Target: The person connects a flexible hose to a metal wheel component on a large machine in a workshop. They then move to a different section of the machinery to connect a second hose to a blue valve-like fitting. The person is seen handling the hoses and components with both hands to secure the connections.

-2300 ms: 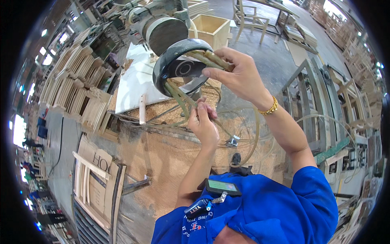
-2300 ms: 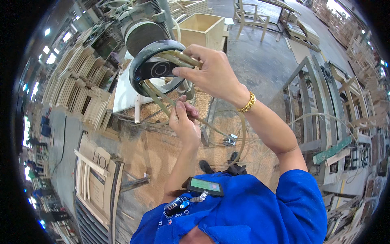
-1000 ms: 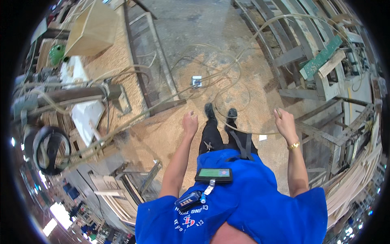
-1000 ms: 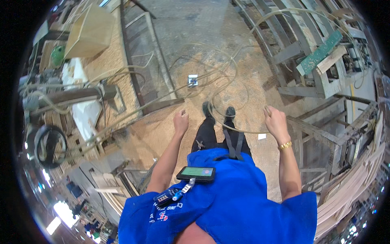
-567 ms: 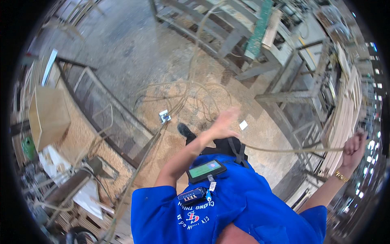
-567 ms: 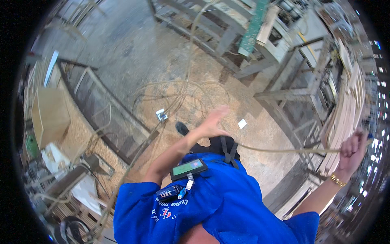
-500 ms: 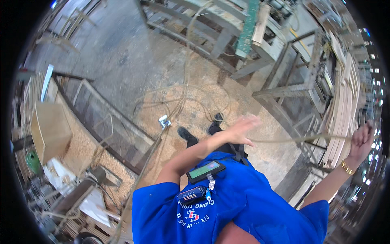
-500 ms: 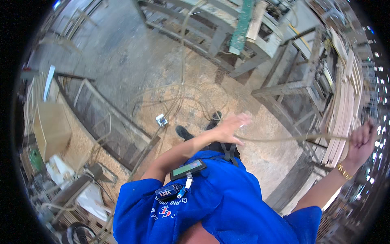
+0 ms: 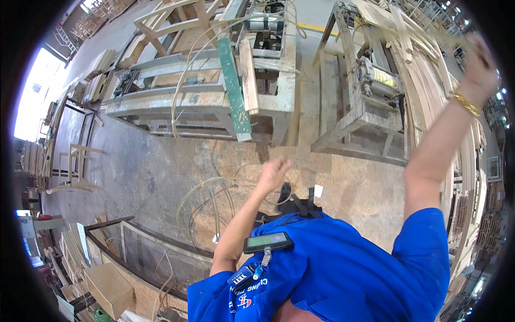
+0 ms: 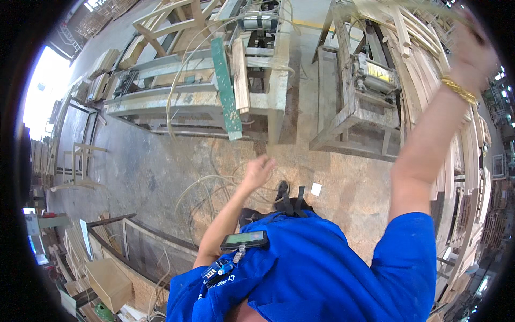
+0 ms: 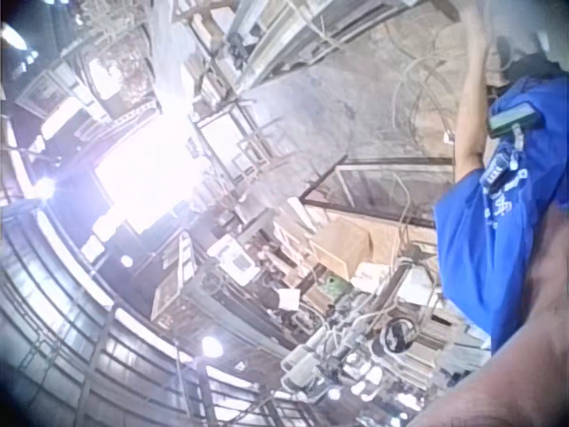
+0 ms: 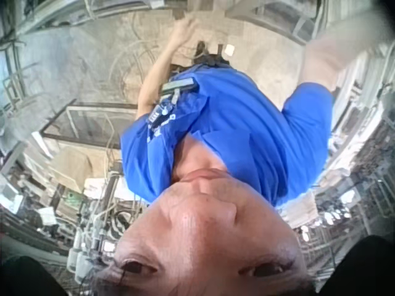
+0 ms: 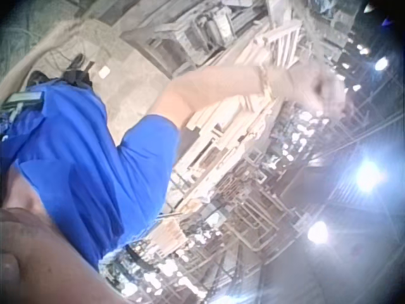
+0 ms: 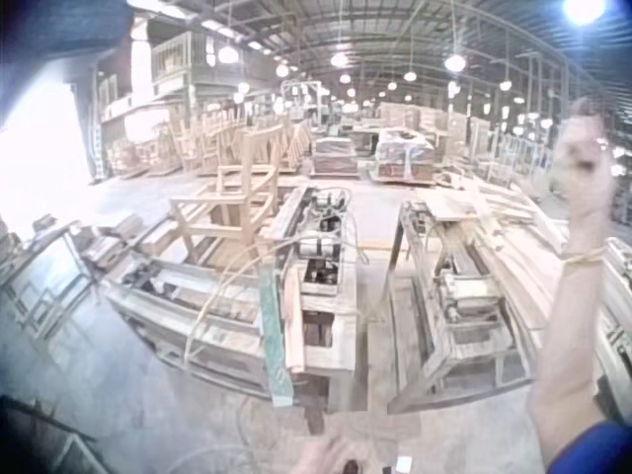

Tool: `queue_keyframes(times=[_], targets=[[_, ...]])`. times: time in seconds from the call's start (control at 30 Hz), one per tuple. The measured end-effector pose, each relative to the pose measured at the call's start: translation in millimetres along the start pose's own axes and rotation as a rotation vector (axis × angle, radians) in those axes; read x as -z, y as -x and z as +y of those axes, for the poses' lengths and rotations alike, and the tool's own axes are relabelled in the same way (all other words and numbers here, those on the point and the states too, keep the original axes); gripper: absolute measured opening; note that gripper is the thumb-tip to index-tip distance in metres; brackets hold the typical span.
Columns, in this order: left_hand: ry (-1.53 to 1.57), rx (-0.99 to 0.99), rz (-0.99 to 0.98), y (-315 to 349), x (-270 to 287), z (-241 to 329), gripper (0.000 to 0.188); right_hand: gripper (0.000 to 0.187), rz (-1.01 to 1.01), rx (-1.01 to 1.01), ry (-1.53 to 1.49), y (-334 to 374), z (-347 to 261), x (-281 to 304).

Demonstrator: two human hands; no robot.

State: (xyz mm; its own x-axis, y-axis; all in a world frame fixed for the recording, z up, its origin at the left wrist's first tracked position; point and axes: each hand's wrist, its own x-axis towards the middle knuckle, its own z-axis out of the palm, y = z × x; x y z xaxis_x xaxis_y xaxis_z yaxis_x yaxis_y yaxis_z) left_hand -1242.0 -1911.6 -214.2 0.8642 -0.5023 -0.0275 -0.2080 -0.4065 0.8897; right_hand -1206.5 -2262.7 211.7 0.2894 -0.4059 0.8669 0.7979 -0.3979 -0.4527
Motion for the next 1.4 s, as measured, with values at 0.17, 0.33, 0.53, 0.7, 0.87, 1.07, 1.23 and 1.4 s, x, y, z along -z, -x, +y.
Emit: queue_keyframes(times=[0.17, 0.33, 0.53, 0.7, 0.87, 1.07, 1.23, 1.4], targets=[[0.627, 0.134, 0.233, -120.0, 112.9, 159.5, 0.023, 0.037, -0.404, -1.096, -0.363, 179.3, 174.3, -32.9], [1.211, -0.02, 0.167, -187.3, 219.8, 192.1, 0.014, 0.067, -0.863, -2.057, 0.191, 460.7, 172.6, 8.6], [1.475, -0.106, 0.001, -145.6, 313.1, 200.5, 0.023, 0.096, -0.496, -2.467, 0.389, 585.1, 183.6, 11.3], [1.108, -0.08, 0.136, -106.0, 322.9, 277.1, 0.026, 0.04, 0.943, -2.524, -0.126, 666.3, 237.7, 1.5], [-0.107, 0.402, 0.247, -65.3, 227.4, 174.0, 0.013, 0.019, 0.816, -2.106, -0.789, 582.7, 192.2, -26.3], [-0.194, 0.038, 0.024, -67.1, 53.8, 91.4, 0.028, 0.043, 0.143, -1.804, -0.876, 409.4, 80.2, -97.5], [0.006, 0.324, -0.242, -79.3, 50.5, 123.1, 0.034, 0.036, -0.147, -1.605, -0.621, 348.9, 101.5, -90.1], [-0.216, 0.205, -0.109, -43.3, 96.3, 129.6, 0.021, 0.016, 0.208, -1.73, -1.093, 265.6, 166.8, -88.4]])
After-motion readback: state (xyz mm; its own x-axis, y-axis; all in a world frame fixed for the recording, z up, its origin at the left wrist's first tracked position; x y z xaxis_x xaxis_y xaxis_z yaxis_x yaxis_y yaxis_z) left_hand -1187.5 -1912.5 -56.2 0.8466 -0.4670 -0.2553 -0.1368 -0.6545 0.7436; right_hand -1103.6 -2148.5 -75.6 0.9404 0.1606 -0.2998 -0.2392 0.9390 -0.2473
